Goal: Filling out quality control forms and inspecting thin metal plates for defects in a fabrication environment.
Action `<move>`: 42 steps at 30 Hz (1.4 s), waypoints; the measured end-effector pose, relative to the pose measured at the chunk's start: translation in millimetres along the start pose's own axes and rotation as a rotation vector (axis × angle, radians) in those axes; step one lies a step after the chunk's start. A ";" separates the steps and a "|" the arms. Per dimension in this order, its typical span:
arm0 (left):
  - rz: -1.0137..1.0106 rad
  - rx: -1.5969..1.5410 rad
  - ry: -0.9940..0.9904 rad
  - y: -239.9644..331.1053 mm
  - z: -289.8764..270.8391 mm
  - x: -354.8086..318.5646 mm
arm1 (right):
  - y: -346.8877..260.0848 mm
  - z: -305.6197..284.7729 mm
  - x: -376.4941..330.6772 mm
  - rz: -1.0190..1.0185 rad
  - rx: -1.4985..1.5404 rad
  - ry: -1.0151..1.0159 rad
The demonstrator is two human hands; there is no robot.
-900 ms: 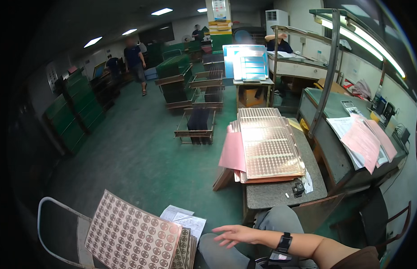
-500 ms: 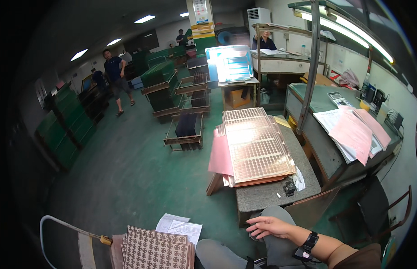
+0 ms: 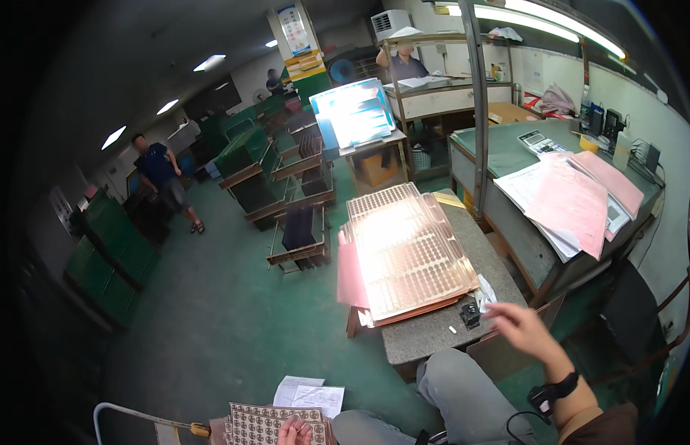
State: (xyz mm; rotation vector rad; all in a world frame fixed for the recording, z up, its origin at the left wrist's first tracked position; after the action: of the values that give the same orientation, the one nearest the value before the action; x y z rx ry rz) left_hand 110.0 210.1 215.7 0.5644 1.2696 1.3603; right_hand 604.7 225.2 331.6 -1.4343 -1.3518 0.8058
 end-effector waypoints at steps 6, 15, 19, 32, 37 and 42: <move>-0.020 0.429 -0.246 83.7 38.7 -32.3 | -90.4 -120.3 -16.1 -0.224 -0.574 0.325; 0.188 0.426 -0.299 112.9 129.4 -28.3 | -8.6 -193.8 -6.9 0.002 -1.059 0.330; -0.043 0.471 -0.616 56.9 189.0 -24.2 | -18.0 -204.1 -6.6 0.013 -1.139 0.391; -0.252 0.457 -0.942 -37.7 326.1 -48.4 | -76.8 -233.7 -39.6 -0.564 -0.964 0.605; -0.327 -0.232 -1.235 -35.1 361.8 -78.8 | -93.5 -141.6 -65.4 -0.899 -0.900 0.156; -0.385 -0.227 -1.032 -42.5 365.1 -64.1 | -38.4 -96.0 -75.1 -0.912 -0.666 -0.152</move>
State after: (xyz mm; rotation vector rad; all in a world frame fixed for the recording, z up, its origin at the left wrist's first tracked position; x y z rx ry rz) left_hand 465.8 271.6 309.5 0.6829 0.3391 0.6829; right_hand 668.6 129.1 386.4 -1.0104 -2.2576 -0.1653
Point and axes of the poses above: each hand's wrist, its own x-axis towards the middle knuckle, its own z-axis out of the palm, y = z × x, the point moved 7 cm from there along x, towards the middle knuckle, and after that the axes turned 2 degrees about x, right-handed, at the moved point
